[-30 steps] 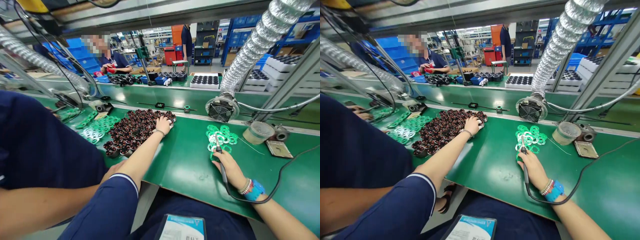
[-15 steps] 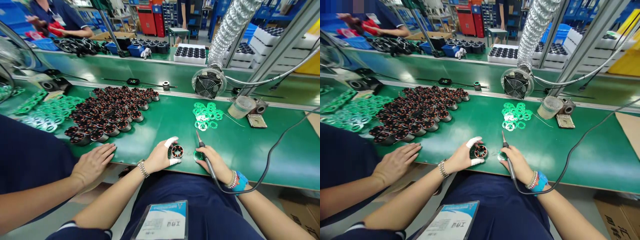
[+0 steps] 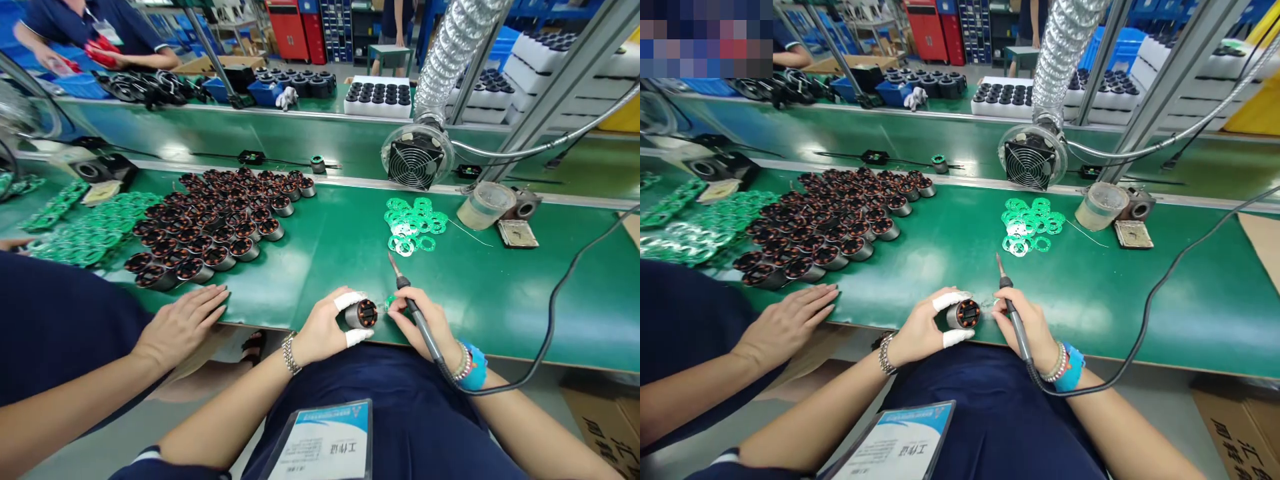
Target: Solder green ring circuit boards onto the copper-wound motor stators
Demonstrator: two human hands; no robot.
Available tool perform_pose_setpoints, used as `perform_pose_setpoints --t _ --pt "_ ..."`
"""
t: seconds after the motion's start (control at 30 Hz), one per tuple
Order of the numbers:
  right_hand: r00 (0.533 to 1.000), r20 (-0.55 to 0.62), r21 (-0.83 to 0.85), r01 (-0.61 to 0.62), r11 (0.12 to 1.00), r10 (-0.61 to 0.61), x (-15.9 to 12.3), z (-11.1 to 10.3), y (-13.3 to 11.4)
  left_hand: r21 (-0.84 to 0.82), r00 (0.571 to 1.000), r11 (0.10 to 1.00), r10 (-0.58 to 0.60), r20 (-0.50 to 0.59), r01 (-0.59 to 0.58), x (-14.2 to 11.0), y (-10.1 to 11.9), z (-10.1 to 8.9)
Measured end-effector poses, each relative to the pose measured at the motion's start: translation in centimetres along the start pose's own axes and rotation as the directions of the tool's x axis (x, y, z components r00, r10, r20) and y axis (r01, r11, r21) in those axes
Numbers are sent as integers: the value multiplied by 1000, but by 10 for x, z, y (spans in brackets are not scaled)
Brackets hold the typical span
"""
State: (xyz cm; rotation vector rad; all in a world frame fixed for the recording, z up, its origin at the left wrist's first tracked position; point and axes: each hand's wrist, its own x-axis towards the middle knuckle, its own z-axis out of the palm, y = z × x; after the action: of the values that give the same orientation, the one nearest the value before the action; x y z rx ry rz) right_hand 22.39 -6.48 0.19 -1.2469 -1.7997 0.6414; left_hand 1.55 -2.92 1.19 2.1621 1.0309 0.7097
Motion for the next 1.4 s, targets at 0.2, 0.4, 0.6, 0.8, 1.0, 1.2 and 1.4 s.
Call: perform_pose_setpoints --t 0.2,0.4,0.6,0.8,1.0,1.2,1.4 --pt "992 34 -135 122 983 -119 -2 5 1 76 999 997 12 33 -15 2 6 11" --pt "995 -25 -122 98 988 -101 -8 -19 7 -6 997 1000 8 83 -7 15 -5 7" --pt "997 -77 -116 5 993 -14 -26 -50 10 -54 997 999 -1 74 5 19 -11 6" --pt "997 -32 -65 -69 995 67 -30 -47 10 -37 997 999 -17 78 20 19 -12 8" --pt "998 5 -66 -64 996 64 -26 -45 9 -26 997 999 -20 71 22 18 -14 9" --pt "998 13 -61 -54 997 55 -28 -45 11 -28 999 1000 0 50 1 19 -14 10" --pt "999 11 -37 -53 998 53 -28 -46 11 -28 999 999 22 40 -21 18 -14 11"
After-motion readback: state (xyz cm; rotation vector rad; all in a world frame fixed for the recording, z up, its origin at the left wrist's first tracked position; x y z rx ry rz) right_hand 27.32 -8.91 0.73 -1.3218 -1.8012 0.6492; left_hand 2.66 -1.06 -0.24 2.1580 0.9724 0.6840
